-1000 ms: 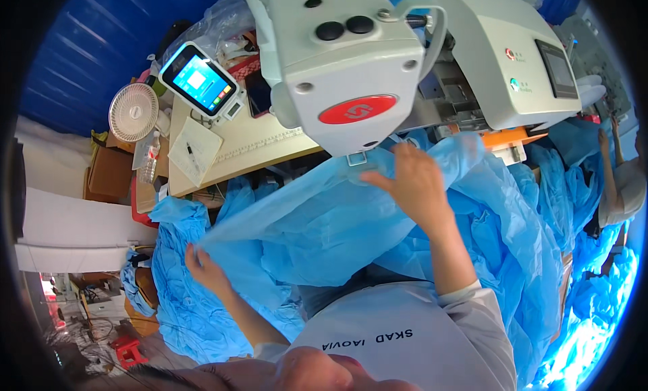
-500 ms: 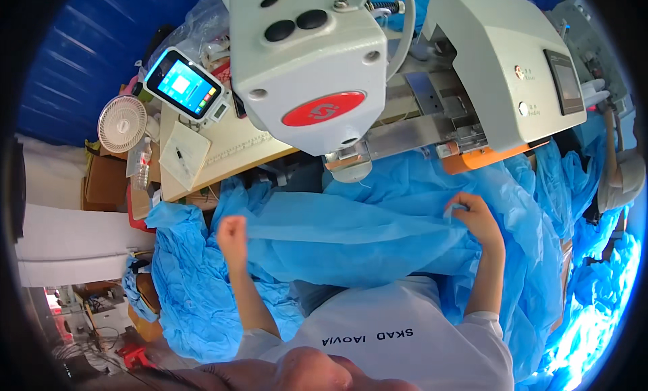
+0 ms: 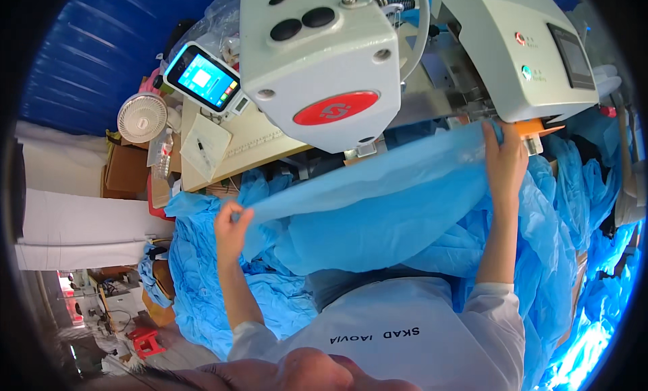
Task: Operating an industrial sewing or sealing machine to process blue fabric garments.
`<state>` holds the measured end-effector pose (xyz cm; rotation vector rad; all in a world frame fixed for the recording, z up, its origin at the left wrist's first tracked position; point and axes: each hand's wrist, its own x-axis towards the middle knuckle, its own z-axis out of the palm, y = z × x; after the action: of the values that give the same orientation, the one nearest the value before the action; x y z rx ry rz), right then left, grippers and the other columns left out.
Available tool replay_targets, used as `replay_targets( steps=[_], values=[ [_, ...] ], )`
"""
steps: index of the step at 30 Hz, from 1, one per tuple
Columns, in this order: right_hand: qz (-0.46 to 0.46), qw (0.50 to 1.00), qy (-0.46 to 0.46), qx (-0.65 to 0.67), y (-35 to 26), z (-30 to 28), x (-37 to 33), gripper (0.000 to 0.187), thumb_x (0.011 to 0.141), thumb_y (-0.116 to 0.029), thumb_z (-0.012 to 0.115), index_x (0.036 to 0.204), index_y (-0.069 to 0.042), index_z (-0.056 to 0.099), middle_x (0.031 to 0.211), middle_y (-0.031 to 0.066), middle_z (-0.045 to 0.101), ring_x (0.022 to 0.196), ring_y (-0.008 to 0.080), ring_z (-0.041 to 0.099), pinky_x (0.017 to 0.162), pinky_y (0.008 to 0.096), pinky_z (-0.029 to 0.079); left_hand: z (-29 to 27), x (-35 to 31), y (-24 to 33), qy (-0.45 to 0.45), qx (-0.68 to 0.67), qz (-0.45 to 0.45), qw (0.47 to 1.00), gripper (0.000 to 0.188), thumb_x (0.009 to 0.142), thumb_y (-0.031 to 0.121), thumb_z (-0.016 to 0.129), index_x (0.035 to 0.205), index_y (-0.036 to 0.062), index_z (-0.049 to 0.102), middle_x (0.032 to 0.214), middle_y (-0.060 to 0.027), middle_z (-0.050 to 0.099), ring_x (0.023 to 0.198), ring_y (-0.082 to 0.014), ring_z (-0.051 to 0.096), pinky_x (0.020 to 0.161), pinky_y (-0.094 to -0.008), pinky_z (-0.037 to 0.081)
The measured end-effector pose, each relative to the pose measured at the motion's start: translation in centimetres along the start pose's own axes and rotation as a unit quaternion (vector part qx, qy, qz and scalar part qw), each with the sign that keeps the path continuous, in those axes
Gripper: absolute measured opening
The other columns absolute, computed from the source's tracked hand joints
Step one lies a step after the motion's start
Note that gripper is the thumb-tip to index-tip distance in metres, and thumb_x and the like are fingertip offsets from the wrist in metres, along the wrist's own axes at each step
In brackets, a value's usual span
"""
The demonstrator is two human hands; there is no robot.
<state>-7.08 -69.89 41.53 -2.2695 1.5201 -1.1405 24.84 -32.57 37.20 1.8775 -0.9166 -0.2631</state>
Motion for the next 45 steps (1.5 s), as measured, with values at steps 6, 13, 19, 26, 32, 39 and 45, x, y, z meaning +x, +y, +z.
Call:
replay_targets(
  steps=[6, 13, 19, 26, 32, 39, 45],
  values=[
    [-0.146, 0.981, -0.004, -0.128, 0.0, 3.1, 0.8, 0.021, 0.089, -0.018, 0.054, 0.099, 0.0, 0.057, 0.102, 0.022, 0.056, 0.099, 0.04, 0.049, 0.087, 0.046, 0.039, 0.7, 4.5, -1.3, -0.048, -0.3, -0.259, 0.917, 0.019, 0.074, 0.007, 0.073, 0.08, 0.0045, 0.055, 0.076, 0.0027, 0.049, 0.071, -0.0065, 0.045, 0.061, -0.0215, 0.034],
    [-0.127, 0.988, 0.027, -0.087, 1.0, 4.7, 0.2, 0.026, 0.089, -0.02, 0.055, 0.107, -0.002, 0.05, 0.109, 0.0189, 0.05, 0.102, 0.0376, 0.044, 0.091, 0.0471, 0.033, 1.3, -1.8, -4.8, -0.008, 0.26, 0.073, 0.963, 0.017, 0.076, 0.009, 0.072, 0.085, 0.0025, 0.06, 0.093, -0.0027, 0.059, 0.078, -0.0093, 0.051, 0.063, -0.0253, 0.042],
    [-0.12, 0.992, -0.017, -0.036, -2.7, 2.1, -1.6, 0.025, 0.091, -0.016, 0.054, 0.111, -0.002, 0.049, 0.112, 0.017, 0.05, 0.109, 0.0344, 0.045, 0.096, 0.042, 0.034, -5.0, -4.9, -7.3, -0.071, -0.309, -0.278, 0.907, 0.016, 0.073, 0.011, 0.075, 0.075, 0.0046, 0.059, 0.064, -0.0002, 0.057, 0.056, -0.0076, 0.048, 0.051, -0.0249, 0.036],
    [-0.169, 0.971, -0.103, 0.136, -6.8, 1.4, -3.9, 0.013, 0.082, -0.003, 0.061, 0.094, -0.001, 0.061, 0.099, 0.0138, 0.062, 0.1, 0.0318, 0.057, 0.091, 0.0368, 0.042, -7.4, -9.6, -5.4, -0.169, 0.052, -0.29, 0.941, 0.017, 0.078, 0.014, 0.071, 0.072, 0.0023, 0.061, 0.06, -0.0021, 0.059, 0.046, -0.0059, 0.051, 0.04, -0.0216, 0.036],
    [-0.115, 0.928, -0.354, -0.026, -8.8, 1.3, -4.3, 0.041, 0.084, -0.035, 0.064, 0.101, 0.002, 0.062, 0.097, 0.0205, 0.063, 0.093, 0.0366, 0.06, 0.083, 0.0424, 0.045, -8.1, -11.3, -5.5, 0.122, -0.067, -0.311, 0.94, 0.013, 0.084, 0.013, 0.065, 0.085, 0.0003, 0.064, 0.073, -0.0059, 0.063, 0.059, -0.0088, 0.059, 0.047, -0.0216, 0.042],
    [-0.122, 0.966, -0.227, 0.027, -10.6, 3.0, -5.9, 0.045, 0.078, -0.036, 0.07, 0.104, 0.0, 0.062, 0.085, 0.0193, 0.065, 0.077, 0.0326, 0.063, 0.069, 0.0373, 0.049, -6.2, -5.9, -12.8, 0.211, 0.258, -0.075, 0.94, 0.01, 0.084, 0.007, 0.063, 0.089, -0.001, 0.063, 0.083, -0.0054, 0.063, 0.067, -0.0161, 0.059, 0.061, -0.0296, 0.048],
    [0.005, 0.967, -0.232, 0.101, -2.8, -0.2, -6.3, 0.027, 0.078, -0.019, 0.071, 0.097, -0.001, 0.065, 0.078, 0.0136, 0.066, 0.064, 0.02, 0.06, 0.063, 0.0295, 0.048, -4.7, -5.8, -11.2, -0.133, -0.088, -0.222, 0.962, 0.009, 0.081, 0.008, 0.067, 0.083, -0.0005, 0.063, 0.084, -0.0042, 0.064, 0.066, -0.0135, 0.059, 0.056, -0.0264, 0.045]
  ],
)
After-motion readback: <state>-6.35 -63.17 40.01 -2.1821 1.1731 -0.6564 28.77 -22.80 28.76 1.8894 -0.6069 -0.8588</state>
